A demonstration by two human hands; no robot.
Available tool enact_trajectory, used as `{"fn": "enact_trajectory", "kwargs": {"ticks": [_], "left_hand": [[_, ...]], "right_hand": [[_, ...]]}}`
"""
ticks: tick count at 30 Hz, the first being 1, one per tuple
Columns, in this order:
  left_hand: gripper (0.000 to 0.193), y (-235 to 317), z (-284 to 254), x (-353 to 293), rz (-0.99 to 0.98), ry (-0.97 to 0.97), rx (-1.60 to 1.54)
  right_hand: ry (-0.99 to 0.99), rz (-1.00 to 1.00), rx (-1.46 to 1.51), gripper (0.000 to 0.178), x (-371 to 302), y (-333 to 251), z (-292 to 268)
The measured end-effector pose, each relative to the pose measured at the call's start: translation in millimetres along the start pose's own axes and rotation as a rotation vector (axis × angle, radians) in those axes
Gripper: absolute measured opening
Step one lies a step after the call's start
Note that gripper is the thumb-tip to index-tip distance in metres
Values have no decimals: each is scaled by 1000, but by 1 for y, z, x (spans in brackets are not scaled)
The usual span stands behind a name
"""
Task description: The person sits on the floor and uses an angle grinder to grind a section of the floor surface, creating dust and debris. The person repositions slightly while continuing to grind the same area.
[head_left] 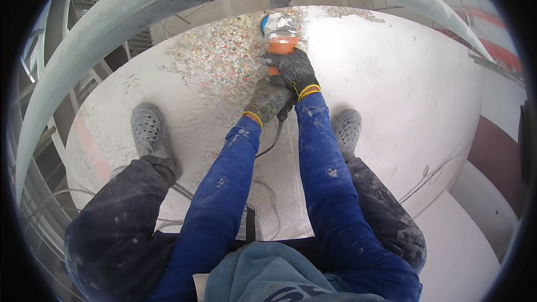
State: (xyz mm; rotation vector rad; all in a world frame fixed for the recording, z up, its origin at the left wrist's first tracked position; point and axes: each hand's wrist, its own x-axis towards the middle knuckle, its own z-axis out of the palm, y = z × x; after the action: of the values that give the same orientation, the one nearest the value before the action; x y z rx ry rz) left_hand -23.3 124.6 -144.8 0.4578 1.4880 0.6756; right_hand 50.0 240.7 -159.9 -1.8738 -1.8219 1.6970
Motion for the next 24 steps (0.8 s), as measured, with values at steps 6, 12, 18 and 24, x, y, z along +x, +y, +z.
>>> {"fn": "enact_trajectory", "kwargs": {"ticks": [6,12,18,24], "left_hand": [[19,-2,0,-4,-77,110,-59],[19,25,-9,-12,-60,-41,54],[19,12,-9,-9,-72,-4,-4],[23,9,-2,0,-71,62,39]], "right_hand": [[34,-13,-79,75,-7,-11,9],[8,-462,-378,68,-6,-13,0],[56,-17,-61,69,-13,-21,9],[8,22,34,67,-15,-20,-2]]}}
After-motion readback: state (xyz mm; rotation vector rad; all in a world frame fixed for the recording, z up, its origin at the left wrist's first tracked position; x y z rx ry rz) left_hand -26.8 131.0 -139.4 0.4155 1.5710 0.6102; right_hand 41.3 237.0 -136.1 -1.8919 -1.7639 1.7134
